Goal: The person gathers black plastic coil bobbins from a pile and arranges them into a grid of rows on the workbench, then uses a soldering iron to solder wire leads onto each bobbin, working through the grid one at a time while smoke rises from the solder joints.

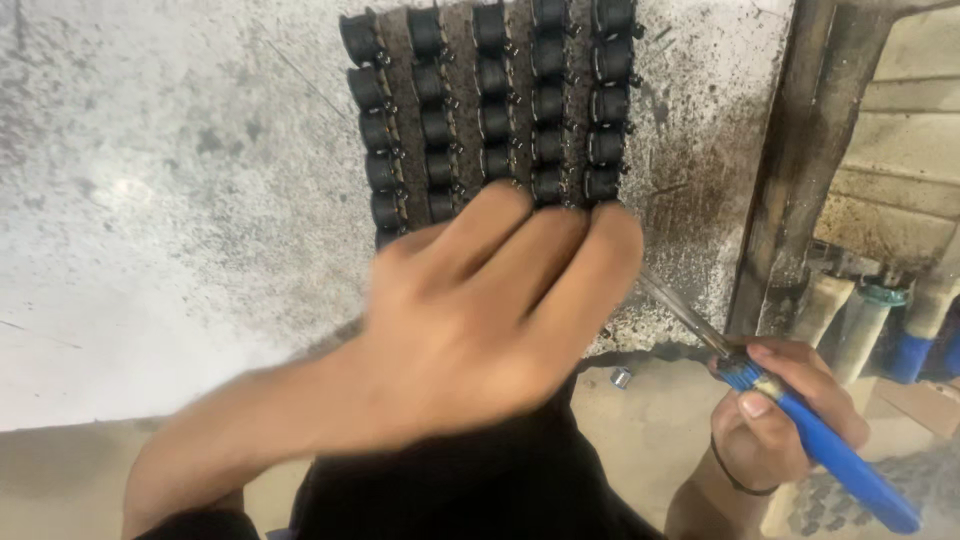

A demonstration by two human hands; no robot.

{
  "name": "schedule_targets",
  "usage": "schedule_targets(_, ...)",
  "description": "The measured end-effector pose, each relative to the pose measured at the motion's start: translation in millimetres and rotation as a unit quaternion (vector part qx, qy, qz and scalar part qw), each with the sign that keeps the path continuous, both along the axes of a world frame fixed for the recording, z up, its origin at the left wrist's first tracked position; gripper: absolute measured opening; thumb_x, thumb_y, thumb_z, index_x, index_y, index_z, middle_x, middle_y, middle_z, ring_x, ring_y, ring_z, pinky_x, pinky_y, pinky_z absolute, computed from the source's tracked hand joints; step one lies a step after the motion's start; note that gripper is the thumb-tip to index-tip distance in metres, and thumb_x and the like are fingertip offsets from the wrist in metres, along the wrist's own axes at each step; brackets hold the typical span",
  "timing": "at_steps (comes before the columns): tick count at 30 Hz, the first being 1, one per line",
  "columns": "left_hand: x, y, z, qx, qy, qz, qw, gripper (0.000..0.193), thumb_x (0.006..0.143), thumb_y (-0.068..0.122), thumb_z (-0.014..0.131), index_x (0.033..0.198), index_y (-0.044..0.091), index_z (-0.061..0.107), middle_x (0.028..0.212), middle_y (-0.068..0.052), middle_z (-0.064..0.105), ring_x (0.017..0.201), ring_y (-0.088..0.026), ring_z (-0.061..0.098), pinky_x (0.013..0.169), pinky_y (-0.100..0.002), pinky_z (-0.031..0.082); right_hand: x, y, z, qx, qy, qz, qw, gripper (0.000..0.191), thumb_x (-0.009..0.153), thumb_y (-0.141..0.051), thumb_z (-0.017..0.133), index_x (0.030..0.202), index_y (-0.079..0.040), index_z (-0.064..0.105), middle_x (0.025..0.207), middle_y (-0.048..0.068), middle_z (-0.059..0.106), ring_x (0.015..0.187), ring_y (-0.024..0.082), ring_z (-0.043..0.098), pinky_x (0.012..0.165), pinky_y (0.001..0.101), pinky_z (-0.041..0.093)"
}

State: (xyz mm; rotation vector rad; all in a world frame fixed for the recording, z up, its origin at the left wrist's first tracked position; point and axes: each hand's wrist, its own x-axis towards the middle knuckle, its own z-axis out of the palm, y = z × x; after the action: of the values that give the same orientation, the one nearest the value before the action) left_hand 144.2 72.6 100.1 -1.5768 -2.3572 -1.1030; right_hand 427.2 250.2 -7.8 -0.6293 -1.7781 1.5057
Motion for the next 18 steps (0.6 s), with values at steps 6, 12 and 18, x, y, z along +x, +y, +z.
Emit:
schedule_targets(6, 34, 12, -96, -0.093, -0.052, -0.025, 0.994, 0.024, 0.074, 0.004, 0.070, 0.097, -0.003, 0.070, 0.096, -0.009, 0.055, 0.078, -0.018, 0.060, 0.055, -0.028, 0.053, -5, 4, 4, 0.069, -0.067, 0.002, 0.995, 0.041, 0.086, -0.021, 0.071, 0.104, 0.014, 0.064, 0.088, 0.029, 0.065, 0.070, 0.032, 0.067, 0.064, 0.0336, 0.058)
schedule_targets(12, 49, 13, -118, -0.079, -0.059, -0.037, 0.994, 0.017, 0.073, 0.008, 0.071, 0.087, -0.001, 0.069, 0.092, -0.008, 0.052, 0.077, -0.020, 0.059, 0.056, -0.031, 0.052, -8, 4, 11, 0.212, -0.122, 0.054, 0.968, 0.031, 0.103, -0.022, 0.072, 0.107, 0.008, 0.066, 0.097, 0.025, 0.070, 0.085, 0.031, 0.072, 0.079, 0.0343, 0.062)
schedule_targets(18, 43, 14, -115, -0.077, -0.050, -0.032, 0.995, 0.015, 0.072, 0.008, 0.070, 0.083, -0.001, 0.068, 0.092, -0.008, 0.053, 0.077, -0.020, 0.060, 0.056, -0.031, 0.051, -6, 5, 27, 0.202, -0.168, 0.054, 0.963, 0.041, 0.096, -0.026, 0.078, 0.108, 0.012, 0.071, 0.100, 0.029, 0.071, 0.088, 0.031, 0.073, 0.079, 0.0291, 0.057)
